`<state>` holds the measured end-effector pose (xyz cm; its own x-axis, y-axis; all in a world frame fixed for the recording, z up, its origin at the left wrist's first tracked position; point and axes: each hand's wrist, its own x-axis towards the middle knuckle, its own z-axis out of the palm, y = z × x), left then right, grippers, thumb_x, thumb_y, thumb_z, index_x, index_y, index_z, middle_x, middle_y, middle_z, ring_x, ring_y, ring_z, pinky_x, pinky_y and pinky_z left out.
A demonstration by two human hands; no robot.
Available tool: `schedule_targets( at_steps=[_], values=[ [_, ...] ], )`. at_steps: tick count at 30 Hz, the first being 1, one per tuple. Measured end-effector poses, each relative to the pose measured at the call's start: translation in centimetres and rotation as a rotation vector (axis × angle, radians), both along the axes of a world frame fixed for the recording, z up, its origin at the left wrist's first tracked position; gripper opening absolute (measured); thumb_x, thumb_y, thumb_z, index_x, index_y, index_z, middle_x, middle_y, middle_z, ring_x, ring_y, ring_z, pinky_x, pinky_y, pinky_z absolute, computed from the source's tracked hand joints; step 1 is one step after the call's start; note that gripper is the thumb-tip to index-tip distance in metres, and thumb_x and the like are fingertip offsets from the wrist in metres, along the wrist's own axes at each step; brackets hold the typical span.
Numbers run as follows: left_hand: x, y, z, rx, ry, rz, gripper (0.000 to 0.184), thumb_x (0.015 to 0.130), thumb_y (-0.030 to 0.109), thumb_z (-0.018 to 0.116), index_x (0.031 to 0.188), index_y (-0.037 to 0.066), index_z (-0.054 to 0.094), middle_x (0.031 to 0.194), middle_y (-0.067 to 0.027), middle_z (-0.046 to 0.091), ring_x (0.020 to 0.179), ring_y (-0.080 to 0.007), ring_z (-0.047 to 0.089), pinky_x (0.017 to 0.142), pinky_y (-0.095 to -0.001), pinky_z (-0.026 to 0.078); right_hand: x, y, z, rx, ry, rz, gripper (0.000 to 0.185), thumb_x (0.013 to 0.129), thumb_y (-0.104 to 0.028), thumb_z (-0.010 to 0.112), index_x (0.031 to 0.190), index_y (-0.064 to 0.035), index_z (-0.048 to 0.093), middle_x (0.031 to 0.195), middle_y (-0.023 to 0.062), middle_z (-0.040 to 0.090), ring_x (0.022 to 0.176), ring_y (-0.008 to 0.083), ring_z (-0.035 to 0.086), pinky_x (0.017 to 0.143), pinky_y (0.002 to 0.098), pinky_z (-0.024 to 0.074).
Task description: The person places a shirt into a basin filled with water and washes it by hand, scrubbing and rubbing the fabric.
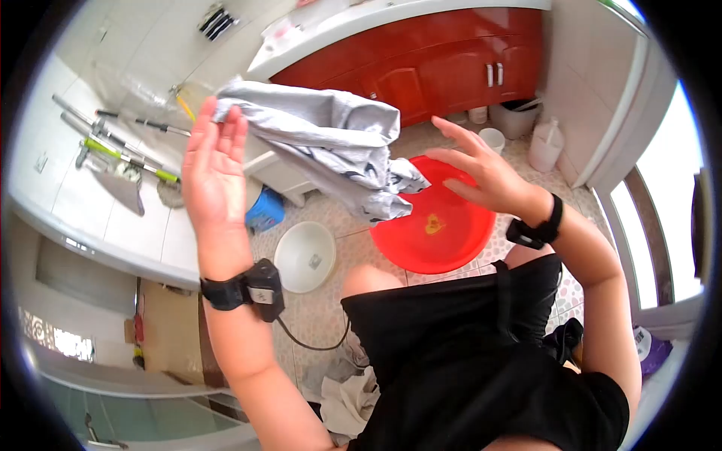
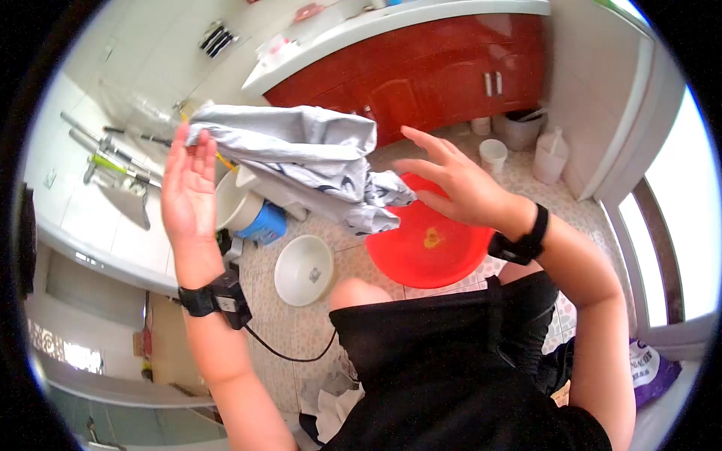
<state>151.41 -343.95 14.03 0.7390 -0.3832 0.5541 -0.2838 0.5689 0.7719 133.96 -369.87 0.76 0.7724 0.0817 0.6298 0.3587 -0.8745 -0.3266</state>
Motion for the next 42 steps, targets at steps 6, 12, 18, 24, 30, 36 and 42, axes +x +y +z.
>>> schedule_targets(
  at_steps=[6, 12, 18, 24, 30, 36, 42],
  values=[
    [-1.6, -6.3, -2.6, 0.054, 0.089, -0.193, 0.029, 0.086, 0.005, 0.048, 0.113, -0.005, 0.048, 0.122, -0.0140, 0.047, 0.101, -0.0222, 0.053, 0.090, -0.0343, 0.044, 4.2, -2.8, -0.9, 0.356, -0.140, -0.102, 0.053, 0.075, -0.010, 0.060, 0.121, -0.0025, 0.037, 0.125, 0.0213, 0.040, 0.114, 0.0344, 0.043, 0.094, 0.0363, 0.0350],
    [-0.5, -8.4, -4.9, 0.190, 0.117, -0.180, 0.029, 0.082, 0.003, 0.054, 0.110, -0.003, 0.049, 0.107, -0.0083, 0.054, 0.089, -0.0148, 0.055, 0.084, -0.0284, 0.045, 3.9, -5.8, -1.1, 0.544, 0.327, 0.011, 0.022, 0.074, -0.010, 0.059, 0.093, -0.0003, 0.058, 0.078, 0.0064, 0.060, 0.075, 0.0135, 0.053, 0.072, 0.0269, 0.0423],
    [3.6, -7.0, -8.4, 0.672, -0.274, 0.309, 0.025, 0.071, 0.003, 0.061, 0.095, 0.003, 0.057, 0.079, -0.0027, 0.058, 0.069, -0.0099, 0.054, 0.060, -0.0253, 0.045, 2.9, -10.6, -0.5, 0.857, 0.044, -0.400, 0.013, 0.075, -0.006, 0.051, 0.086, -0.0039, 0.057, 0.069, -0.0006, 0.052, 0.064, 0.0076, 0.046, 0.056, 0.0226, 0.0379],
    [8.7, -4.3, -11.9, 0.993, -0.782, 0.764, 0.022, 0.073, 0.020, 0.062, 0.091, 0.006, 0.061, 0.081, -0.0102, 0.064, 0.071, -0.0171, 0.060, 0.061, -0.0284, 0.044, 1.4, -10.7, 2.2, 1.308, -0.063, -0.175, 0.029, 0.086, -0.009, 0.036, 0.103, -0.0065, 0.060, 0.097, 0.0057, 0.060, 0.085, 0.0133, 0.056, 0.076, 0.0256, 0.0442],
    [10.3, -3.4, -11.7, 0.952, -0.167, 0.505, 0.022, 0.079, 0.023, 0.059, 0.089, 0.003, 0.061, 0.069, -0.0059, 0.061, 0.057, -0.0112, 0.054, 0.057, -0.0238, 0.042, 0.7, -12.5, 1.7, 1.224, 0.042, -0.171, 0.028, 0.084, -0.006, 0.037, 0.103, -0.0038, 0.058, 0.086, 0.0050, 0.058, 0.073, 0.0117, 0.053, 0.065, 0.0250, 0.0442],
    [9.7, -4.0, -10.6, 0.447, 0.320, 0.176, 0.019, 0.085, 0.012, 0.050, 0.103, 0.006, 0.053, 0.091, -0.0050, 0.058, 0.080, -0.0145, 0.057, 0.070, -0.0279, 0.049, 1.4, -13.0, 0.5, 1.210, 0.065, -0.090, 0.018, 0.083, -0.010, 0.049, 0.095, -0.0041, 0.059, 0.079, 0.0011, 0.057, 0.061, 0.0074, 0.048, 0.054, 0.0184, 0.0401],
    [11.7, -4.2, -9.3, 0.286, 0.316, 0.092, 0.023, 0.082, 0.002, 0.049, 0.105, 0.006, 0.053, 0.091, -0.0047, 0.056, 0.081, -0.0140, 0.055, 0.074, -0.0264, 0.045, 1.1, -13.1, -0.8, 1.044, 0.164, -0.247, 0.016, 0.080, -0.016, 0.055, 0.088, -0.0028, 0.058, 0.071, 0.0018, 0.056, 0.055, 0.0081, 0.049, 0.048, 0.0192, 0.0396]
  ],
)
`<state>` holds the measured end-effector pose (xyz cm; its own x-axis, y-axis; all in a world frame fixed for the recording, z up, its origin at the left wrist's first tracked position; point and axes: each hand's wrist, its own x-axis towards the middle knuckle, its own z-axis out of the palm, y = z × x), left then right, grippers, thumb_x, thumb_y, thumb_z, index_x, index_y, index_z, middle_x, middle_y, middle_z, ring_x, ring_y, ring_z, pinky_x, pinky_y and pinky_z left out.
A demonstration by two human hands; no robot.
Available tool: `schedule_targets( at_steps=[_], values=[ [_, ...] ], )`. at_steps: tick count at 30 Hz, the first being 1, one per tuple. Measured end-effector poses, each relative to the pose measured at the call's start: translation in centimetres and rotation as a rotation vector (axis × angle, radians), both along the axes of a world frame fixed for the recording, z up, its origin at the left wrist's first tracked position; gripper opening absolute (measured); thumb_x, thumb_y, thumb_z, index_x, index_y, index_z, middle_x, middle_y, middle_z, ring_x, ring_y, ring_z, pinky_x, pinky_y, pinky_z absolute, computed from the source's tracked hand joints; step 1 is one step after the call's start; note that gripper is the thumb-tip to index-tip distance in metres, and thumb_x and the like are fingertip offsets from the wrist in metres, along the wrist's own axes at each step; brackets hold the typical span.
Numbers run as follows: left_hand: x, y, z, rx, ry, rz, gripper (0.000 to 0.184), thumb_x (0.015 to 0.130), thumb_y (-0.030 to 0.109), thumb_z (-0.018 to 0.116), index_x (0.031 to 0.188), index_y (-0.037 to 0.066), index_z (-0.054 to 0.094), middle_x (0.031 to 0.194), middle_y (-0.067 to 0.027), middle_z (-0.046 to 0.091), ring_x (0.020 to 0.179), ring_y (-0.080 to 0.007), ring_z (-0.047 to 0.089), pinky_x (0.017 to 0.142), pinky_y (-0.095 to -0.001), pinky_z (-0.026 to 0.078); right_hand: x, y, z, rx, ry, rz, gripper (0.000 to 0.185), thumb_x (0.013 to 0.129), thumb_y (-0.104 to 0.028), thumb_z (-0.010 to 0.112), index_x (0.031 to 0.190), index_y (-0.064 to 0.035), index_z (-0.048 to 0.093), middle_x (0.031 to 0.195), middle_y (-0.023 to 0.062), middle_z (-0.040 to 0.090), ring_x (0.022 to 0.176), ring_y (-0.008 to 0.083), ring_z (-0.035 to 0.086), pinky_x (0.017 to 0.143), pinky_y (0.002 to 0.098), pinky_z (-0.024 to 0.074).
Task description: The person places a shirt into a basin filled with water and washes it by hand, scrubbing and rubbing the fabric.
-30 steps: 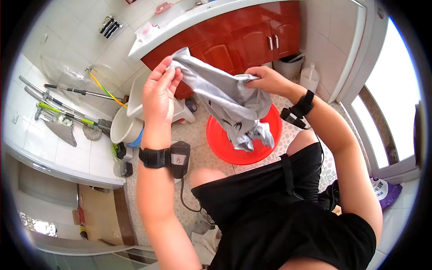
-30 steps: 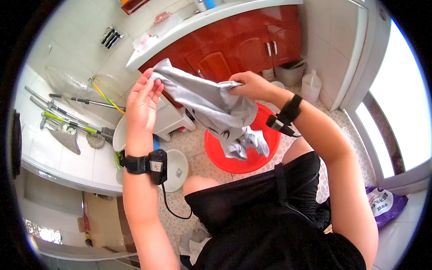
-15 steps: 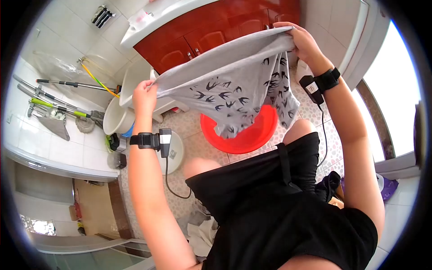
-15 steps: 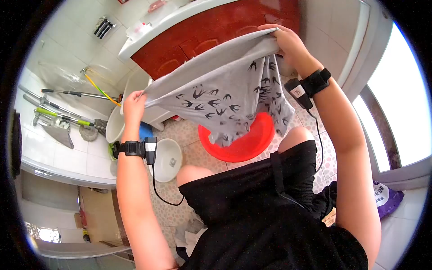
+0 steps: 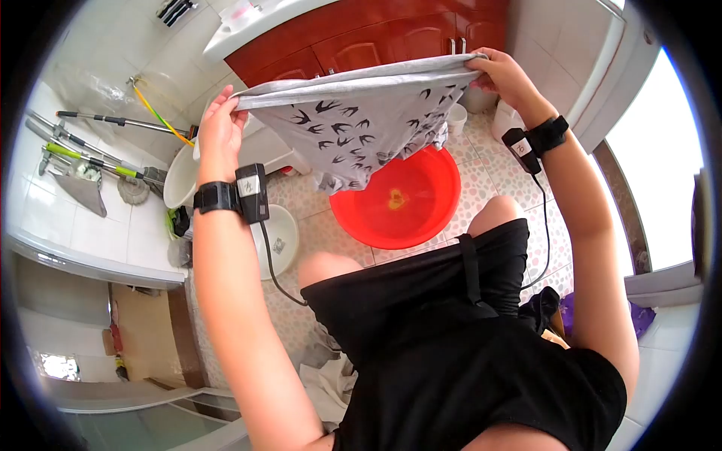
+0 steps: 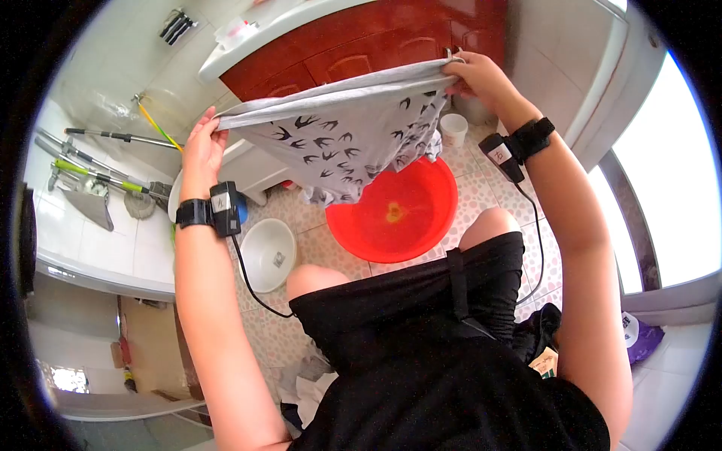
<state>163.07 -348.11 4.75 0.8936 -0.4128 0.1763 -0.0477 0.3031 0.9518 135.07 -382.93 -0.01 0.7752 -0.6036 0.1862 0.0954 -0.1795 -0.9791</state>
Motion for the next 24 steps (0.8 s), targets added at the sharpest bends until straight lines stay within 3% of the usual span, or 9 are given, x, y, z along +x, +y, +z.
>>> schedule_targets(
  at_steps=[1, 2, 6, 8, 11, 17, 20, 24],
  values=[
    [0.2, -0.2, 0.3, 0.009, -0.005, -0.013, 0.024, 0.081, 0.001, 0.050, 0.105, 0.006, 0.053, 0.090, -0.0043, 0.055, 0.080, -0.0136, 0.054, 0.074, -0.0262, 0.045, -0.4, 0.3, 0.1, -0.119, 0.117, -0.048, 0.017, 0.079, -0.017, 0.056, 0.088, -0.0029, 0.058, 0.068, 0.0021, 0.056, 0.054, 0.0080, 0.049, 0.046, 0.0198, 0.0394],
    [0.5, -0.2, 0.6, 0.007, -0.007, -0.018, 0.025, 0.079, -0.001, 0.051, 0.104, 0.006, 0.054, 0.090, -0.0039, 0.055, 0.078, -0.0124, 0.053, 0.073, -0.0254, 0.044, -0.2, 0.4, -0.2, -0.173, 0.173, -0.101, 0.009, 0.079, -0.016, 0.055, 0.082, -0.0082, 0.056, 0.066, -0.0045, 0.049, 0.058, 0.0037, 0.045, 0.047, 0.0183, 0.0345],
    [0.9, 0.1, 1.7, 0.150, -0.121, 0.016, 0.026, 0.076, -0.001, 0.054, 0.101, 0.005, 0.056, 0.088, -0.0028, 0.054, 0.078, -0.0105, 0.052, 0.071, -0.0232, 0.042, -0.2, -0.6, -1.6, -0.368, 0.265, -0.172, 0.005, 0.080, -0.014, 0.055, 0.080, -0.0098, 0.053, 0.063, -0.0052, 0.045, 0.056, 0.0041, 0.043, 0.046, 0.0182, 0.0337],
    [1.4, 0.3, 2.1, 0.328, -0.307, 0.057, 0.029, 0.072, -0.002, 0.055, 0.100, 0.004, 0.058, 0.087, -0.0013, 0.055, 0.078, -0.0086, 0.051, 0.068, -0.0211, 0.040, -0.1, -1.2, -2.0, -0.083, 0.161, -0.002, 0.004, 0.080, -0.010, 0.053, 0.079, -0.0096, 0.049, 0.066, -0.0061, 0.044, 0.059, 0.0043, 0.044, 0.048, 0.0177, 0.0339],
    [1.2, 0.3, 2.6, 0.437, -0.415, 0.144, 0.031, 0.070, -0.002, 0.054, 0.101, 0.003, 0.059, 0.089, -0.0011, 0.056, 0.079, -0.0090, 0.052, 0.069, -0.0214, 0.041, -0.3, -0.2, -1.4, 0.031, 0.067, 0.070, 0.006, 0.080, -0.006, 0.053, 0.085, -0.0090, 0.052, 0.075, -0.0057, 0.049, 0.068, 0.0046, 0.048, 0.055, 0.0162, 0.0384],
    [1.6, 0.2, 2.6, 0.520, -0.639, 0.190, 0.033, 0.071, -0.001, 0.054, 0.103, 0.004, 0.059, 0.095, -0.0034, 0.058, 0.085, -0.0111, 0.053, 0.078, -0.0242, 0.042, -0.4, -0.4, 0.2, 0.063, 0.150, 0.270, 0.018, 0.081, -0.006, 0.053, 0.099, -0.0086, 0.057, 0.089, -0.0017, 0.056, 0.079, 0.0054, 0.052, 0.071, 0.0172, 0.0458],
    [2.0, 0.3, 2.9, 0.583, -0.708, 0.169, 0.035, 0.070, -0.002, 0.054, 0.104, 0.004, 0.059, 0.089, -0.0025, 0.058, 0.083, -0.0101, 0.053, 0.072, -0.0225, 0.042, 0.0, -1.6, 0.5, 0.156, 0.228, 0.263, 0.017, 0.082, -0.006, 0.052, 0.099, -0.0066, 0.057, 0.090, -0.0003, 0.056, 0.080, 0.0067, 0.054, 0.073, 0.0192, 0.0474],
    [0.4, 0.4, 4.2, 0.618, -0.474, 0.073, 0.035, 0.070, -0.002, 0.055, 0.104, 0.005, 0.058, 0.083, -0.0005, 0.056, 0.072, -0.0075, 0.050, 0.059, -0.0191, 0.039, 0.3, -2.3, 0.5, 0.405, -0.029, 0.261, 0.013, 0.083, -0.003, 0.050, 0.095, -0.0051, 0.056, 0.090, 0.0015, 0.057, 0.082, 0.0087, 0.056, 0.071, 0.0200, 0.0496]
  ],
)
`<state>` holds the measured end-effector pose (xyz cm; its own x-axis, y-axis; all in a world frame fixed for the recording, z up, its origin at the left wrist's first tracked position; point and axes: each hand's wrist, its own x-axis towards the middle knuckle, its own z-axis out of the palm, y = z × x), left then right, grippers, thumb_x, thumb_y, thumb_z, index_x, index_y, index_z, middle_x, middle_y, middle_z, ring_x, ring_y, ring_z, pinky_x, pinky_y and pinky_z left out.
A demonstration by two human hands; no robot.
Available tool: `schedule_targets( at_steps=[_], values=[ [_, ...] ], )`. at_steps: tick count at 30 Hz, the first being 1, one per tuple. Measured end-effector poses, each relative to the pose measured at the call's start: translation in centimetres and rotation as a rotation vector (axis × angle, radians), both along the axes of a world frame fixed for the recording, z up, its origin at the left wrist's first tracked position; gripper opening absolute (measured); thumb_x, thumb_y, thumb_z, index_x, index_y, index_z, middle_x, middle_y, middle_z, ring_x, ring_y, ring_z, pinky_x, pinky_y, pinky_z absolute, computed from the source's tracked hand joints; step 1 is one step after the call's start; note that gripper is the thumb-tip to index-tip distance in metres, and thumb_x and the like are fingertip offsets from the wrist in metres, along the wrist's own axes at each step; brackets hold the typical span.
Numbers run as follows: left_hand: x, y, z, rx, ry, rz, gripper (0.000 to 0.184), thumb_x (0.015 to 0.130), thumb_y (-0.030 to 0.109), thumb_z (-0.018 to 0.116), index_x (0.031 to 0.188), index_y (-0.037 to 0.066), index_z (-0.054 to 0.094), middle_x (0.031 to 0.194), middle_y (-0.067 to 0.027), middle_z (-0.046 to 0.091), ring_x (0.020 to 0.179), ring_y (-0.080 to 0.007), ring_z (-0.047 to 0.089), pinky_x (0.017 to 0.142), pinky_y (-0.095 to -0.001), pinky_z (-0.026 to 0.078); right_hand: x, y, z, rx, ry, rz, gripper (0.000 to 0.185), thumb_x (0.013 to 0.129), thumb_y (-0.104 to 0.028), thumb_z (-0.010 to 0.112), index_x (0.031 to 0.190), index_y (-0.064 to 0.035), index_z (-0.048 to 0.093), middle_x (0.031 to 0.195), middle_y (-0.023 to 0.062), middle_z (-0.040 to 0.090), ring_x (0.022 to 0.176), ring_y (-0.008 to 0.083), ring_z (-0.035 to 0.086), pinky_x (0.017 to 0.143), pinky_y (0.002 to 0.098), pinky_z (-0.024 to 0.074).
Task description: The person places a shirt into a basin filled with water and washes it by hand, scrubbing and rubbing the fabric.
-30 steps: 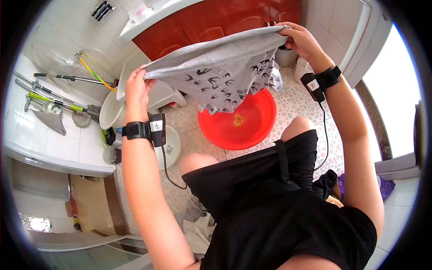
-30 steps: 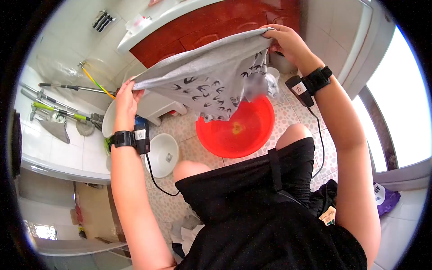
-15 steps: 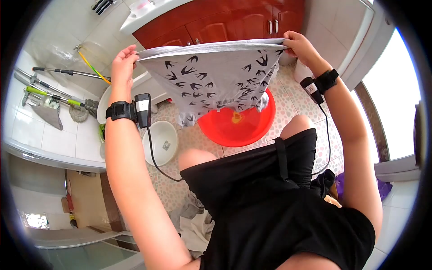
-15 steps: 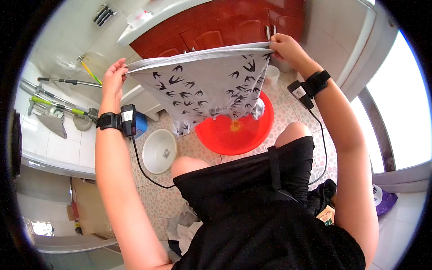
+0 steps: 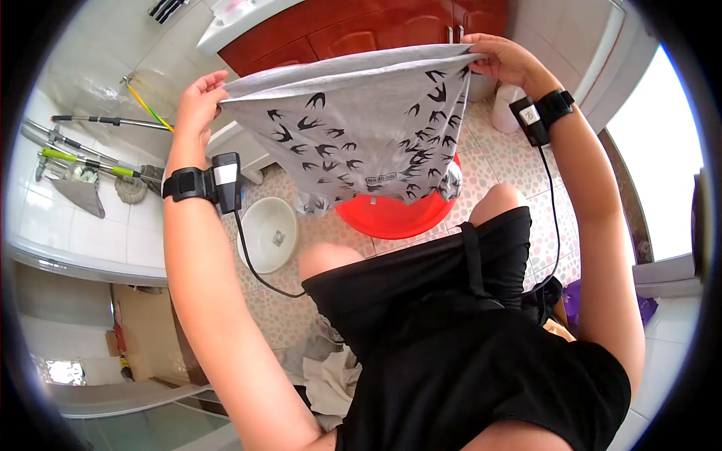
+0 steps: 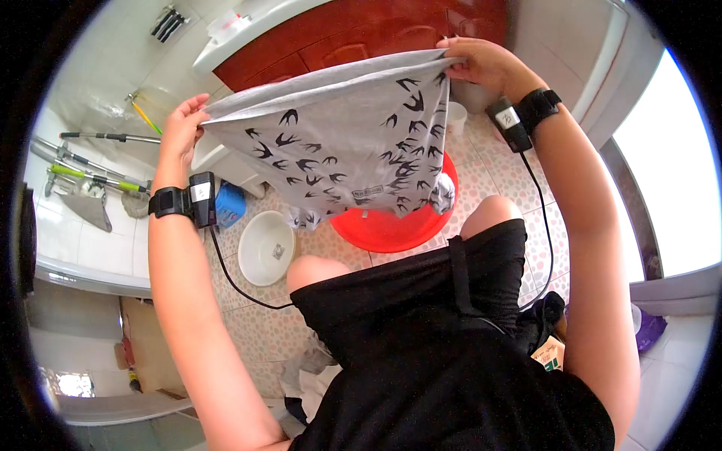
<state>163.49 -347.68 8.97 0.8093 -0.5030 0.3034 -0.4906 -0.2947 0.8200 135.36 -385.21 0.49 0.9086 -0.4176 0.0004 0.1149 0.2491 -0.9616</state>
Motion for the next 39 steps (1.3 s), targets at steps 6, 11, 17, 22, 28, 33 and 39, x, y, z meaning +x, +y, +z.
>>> schedule_targets(
  at_steps=[6, 11, 17, 22, 28, 33, 39],
  values=[
    [-0.2, 1.8, -0.9, -0.079, 0.439, -0.209, 0.017, 0.074, -0.004, 0.055, 0.085, 0.008, 0.055, 0.076, 0.0017, 0.051, 0.056, -0.0044, 0.039, 0.046, -0.0164, 0.030, -0.5, -2.4, -1.8, -0.076, -0.114, -0.066, 0.013, 0.083, -0.003, 0.050, 0.094, -0.0051, 0.057, 0.085, 0.0016, 0.057, 0.075, 0.0074, 0.056, 0.068, 0.0165, 0.0490],
    [-1.1, 2.0, -0.3, 0.050, 0.436, -0.244, 0.015, 0.075, -0.004, 0.054, 0.087, 0.004, 0.056, 0.078, 0.0004, 0.051, 0.057, -0.0047, 0.039, 0.046, -0.0165, 0.031, 1.0, -4.4, -3.3, -0.684, 0.000, -0.323, 0.016, 0.080, -0.005, 0.055, 0.093, 0.0012, 0.061, 0.078, 0.0029, 0.058, 0.062, 0.0095, 0.051, 0.056, 0.0173, 0.0442],
    [-2.3, 1.8, -0.4, -0.092, 0.482, -0.286, 0.020, 0.077, -0.002, 0.053, 0.096, 0.002, 0.057, 0.084, -0.0019, 0.055, 0.063, -0.0056, 0.044, 0.049, -0.0173, 0.034, -0.3, -1.2, -2.8, -0.566, 0.061, -0.491, 0.017, 0.073, 0.001, 0.051, 0.077, -0.0011, 0.067, 0.055, 0.0047, 0.056, 0.044, 0.0110, 0.046, 0.038, 0.0235, 0.0343],
    [-2.7, 1.2, -0.5, -0.170, 0.461, -0.258, 0.024, 0.078, -0.002, 0.053, 0.101, 0.002, 0.057, 0.088, -0.0021, 0.056, 0.070, -0.0067, 0.049, 0.057, -0.0180, 0.043, -0.9, -0.4, -2.5, -0.462, 0.048, -0.496, 0.015, 0.074, 0.000, 0.051, 0.075, 0.0003, 0.066, 0.058, 0.0045, 0.056, 0.047, 0.0106, 0.048, 0.041, 0.0242, 0.0381],
    [-2.8, -0.8, -0.9, -0.189, 0.483, -0.266, 0.025, 0.078, -0.002, 0.052, 0.102, 0.003, 0.058, 0.093, -0.0036, 0.058, 0.076, -0.0083, 0.053, 0.065, -0.0192, 0.048, 0.4, -3.0, -4.3, -0.366, 0.128, -0.370, 0.020, 0.076, -0.005, 0.058, 0.095, -0.0012, 0.062, 0.079, 0.0061, 0.060, 0.068, 0.0113, 0.057, 0.059, 0.0212, 0.0475],
    [-1.8, -2.9, -1.8, -0.227, 0.543, -0.240, 0.027, 0.078, -0.003, 0.045, 0.101, 0.003, 0.058, 0.094, -0.0046, 0.059, 0.074, -0.0100, 0.053, 0.065, -0.0196, 0.047, 1.7, -6.8, -7.3, -1.042, 0.006, -0.261, 0.023, 0.069, -0.001, 0.060, 0.091, -0.0044, 0.064, 0.083, 0.0117, 0.062, 0.071, 0.0157, 0.059, 0.066, 0.0262, 0.0492],
    [-0.1, -4.7, -4.8, 0.481, -0.047, -0.138, 0.030, 0.069, -0.002, 0.041, 0.080, 0.004, 0.068, 0.086, -0.0118, 0.065, 0.079, -0.0187, 0.059, 0.079, -0.0278, 0.044, 0.6, -2.5, -6.4, -1.176, 0.381, -0.312, 0.014, 0.064, -0.008, 0.056, 0.072, -0.0003, 0.064, 0.062, 0.0112, 0.061, 0.057, 0.0182, 0.059, 0.055, 0.0328, 0.0466]
  ],
)
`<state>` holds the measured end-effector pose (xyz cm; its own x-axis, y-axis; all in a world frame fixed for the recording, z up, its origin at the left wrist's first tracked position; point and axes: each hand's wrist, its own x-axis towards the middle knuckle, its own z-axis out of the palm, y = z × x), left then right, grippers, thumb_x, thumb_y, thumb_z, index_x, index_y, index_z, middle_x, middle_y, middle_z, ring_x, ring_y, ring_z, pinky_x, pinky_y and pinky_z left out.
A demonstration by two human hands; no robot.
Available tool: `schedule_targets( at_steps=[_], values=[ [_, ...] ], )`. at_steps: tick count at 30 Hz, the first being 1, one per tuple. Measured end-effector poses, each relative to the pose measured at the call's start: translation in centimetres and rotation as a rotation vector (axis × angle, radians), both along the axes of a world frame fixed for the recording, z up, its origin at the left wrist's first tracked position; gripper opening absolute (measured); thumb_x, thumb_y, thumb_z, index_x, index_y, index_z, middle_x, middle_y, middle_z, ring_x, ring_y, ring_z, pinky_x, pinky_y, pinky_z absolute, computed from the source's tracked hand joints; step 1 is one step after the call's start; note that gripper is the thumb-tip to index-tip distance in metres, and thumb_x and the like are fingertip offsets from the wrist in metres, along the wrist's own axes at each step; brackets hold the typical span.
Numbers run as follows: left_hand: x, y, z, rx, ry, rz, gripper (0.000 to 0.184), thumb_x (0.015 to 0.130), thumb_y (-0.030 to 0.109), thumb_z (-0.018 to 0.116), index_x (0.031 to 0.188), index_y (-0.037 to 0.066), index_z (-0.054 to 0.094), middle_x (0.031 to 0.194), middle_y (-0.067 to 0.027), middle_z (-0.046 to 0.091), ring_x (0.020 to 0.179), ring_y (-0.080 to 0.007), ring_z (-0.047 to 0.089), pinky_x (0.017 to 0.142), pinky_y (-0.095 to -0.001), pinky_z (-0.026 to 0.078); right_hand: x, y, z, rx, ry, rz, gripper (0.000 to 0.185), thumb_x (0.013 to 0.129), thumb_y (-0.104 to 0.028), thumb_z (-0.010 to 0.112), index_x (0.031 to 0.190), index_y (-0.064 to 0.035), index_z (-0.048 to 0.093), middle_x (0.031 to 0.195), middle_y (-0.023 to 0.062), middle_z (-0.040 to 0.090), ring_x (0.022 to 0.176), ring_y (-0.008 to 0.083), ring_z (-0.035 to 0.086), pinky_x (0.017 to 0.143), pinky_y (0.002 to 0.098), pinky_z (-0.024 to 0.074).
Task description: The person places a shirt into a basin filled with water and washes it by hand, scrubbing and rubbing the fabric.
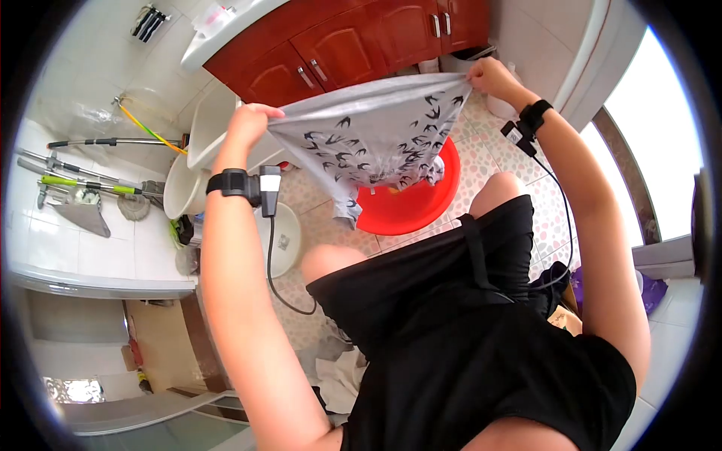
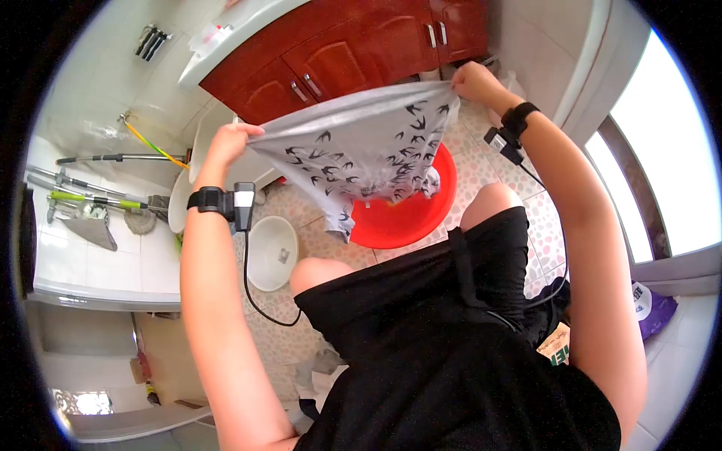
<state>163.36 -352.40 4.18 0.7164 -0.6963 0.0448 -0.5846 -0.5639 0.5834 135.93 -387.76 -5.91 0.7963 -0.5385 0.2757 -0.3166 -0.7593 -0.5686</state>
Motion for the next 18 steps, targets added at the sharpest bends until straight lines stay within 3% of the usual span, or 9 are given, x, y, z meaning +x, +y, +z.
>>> schedule_targets(
  at_steps=[2, 4, 6, 7, 9, 13, 16, 18],
  values=[
    [1.4, -0.2, -2.2, 0.143, -0.047, -0.094, 0.029, 0.068, -0.002, 0.042, 0.076, 0.005, 0.069, 0.086, -0.0154, 0.065, 0.086, -0.0220, 0.060, 0.085, -0.0298, 0.041, 0.4, -0.2, -0.5, 0.080, 0.098, 0.000, 0.013, 0.070, -0.011, 0.055, 0.074, -0.0003, 0.062, 0.065, 0.0092, 0.060, 0.057, 0.0159, 0.058, 0.052, 0.0301, 0.0458],
    [1.9, -0.4, -3.8, 0.245, -0.019, -0.119, 0.028, 0.069, -0.001, 0.043, 0.077, 0.004, 0.069, 0.084, -0.0148, 0.065, 0.078, -0.0212, 0.061, 0.076, -0.0295, 0.045, 0.8, -0.4, -1.6, 0.166, 0.196, -0.009, 0.014, 0.076, -0.013, 0.055, 0.075, -0.0004, 0.059, 0.067, 0.0072, 0.059, 0.057, 0.0137, 0.057, 0.049, 0.0275, 0.0451],
    [1.9, -0.6, -5.8, 0.254, 0.094, -0.069, 0.027, 0.071, 0.000, 0.043, 0.079, 0.005, 0.069, 0.080, -0.0130, 0.066, 0.072, -0.0187, 0.060, 0.068, -0.0304, 0.046, 0.9, -0.6, -4.0, 0.774, -0.049, -0.070, 0.018, 0.081, -0.017, 0.049, 0.086, -0.0018, 0.057, 0.066, 0.0081, 0.058, 0.056, 0.0181, 0.061, 0.048, 0.0273, 0.0471],
    [3.0, -0.6, -7.9, 0.307, 0.105, -0.091, 0.026, 0.072, 0.001, 0.044, 0.081, 0.005, 0.068, 0.079, -0.0121, 0.066, 0.070, -0.0178, 0.060, 0.066, -0.0305, 0.046, 0.9, -0.7, -4.9, 0.774, -0.054, -0.080, 0.018, 0.081, -0.017, 0.049, 0.086, -0.0018, 0.057, 0.066, 0.0081, 0.058, 0.056, 0.0181, 0.061, 0.048, 0.0273, 0.0471],
    [3.2, -1.0, -10.0, 0.418, 0.150, -0.093, 0.026, 0.073, 0.004, 0.045, 0.086, 0.006, 0.068, 0.078, -0.0109, 0.066, 0.068, -0.0172, 0.059, 0.064, -0.0309, 0.046, 0.9, -0.9, -6.6, 1.089, -0.176, -0.071, 0.020, 0.085, -0.019, 0.046, 0.094, -0.0023, 0.052, 0.067, 0.0065, 0.054, 0.053, 0.0188, 0.059, 0.047, 0.0274, 0.0488],
    [7.2, -1.9, -17.4, 0.519, 0.188, -0.125, 0.026, 0.075, 0.007, 0.045, 0.088, 0.007, 0.067, 0.082, -0.0111, 0.066, 0.071, -0.0188, 0.060, 0.068, -0.0314, 0.046, 4.3, -2.1, -11.4, 0.995, 0.042, -0.121, 0.020, 0.083, -0.019, 0.048, 0.090, -0.0010, 0.054, 0.066, 0.0066, 0.053, 0.047, 0.0166, 0.057, 0.044, 0.0275, 0.0498],
    [10.1, -2.7, -22.8, 0.493, 0.269, -0.075, 0.025, 0.076, 0.009, 0.046, 0.088, 0.007, 0.068, 0.080, -0.0096, 0.065, 0.067, -0.0193, 0.059, 0.062, -0.0318, 0.047, 7.1, -3.2, -15.3, 0.971, 0.131, -0.193, 0.014, 0.084, -0.018, 0.049, 0.087, -0.0048, 0.052, 0.067, 0.0068, 0.052, 0.045, 0.0161, 0.054, 0.043, 0.0277, 0.0470],
    [12.5, -3.8, -27.6, 0.456, 0.499, 0.064, 0.025, 0.078, 0.010, 0.046, 0.090, 0.005, 0.066, 0.072, -0.0097, 0.063, 0.065, -0.0181, 0.058, 0.054, -0.0301, 0.046, 10.1, -4.4, -18.9, 0.953, 0.183, -0.213, 0.015, 0.084, -0.018, 0.049, 0.087, -0.0041, 0.052, 0.067, 0.0065, 0.053, 0.046, 0.0155, 0.055, 0.042, 0.0270, 0.0467]
  ],
)
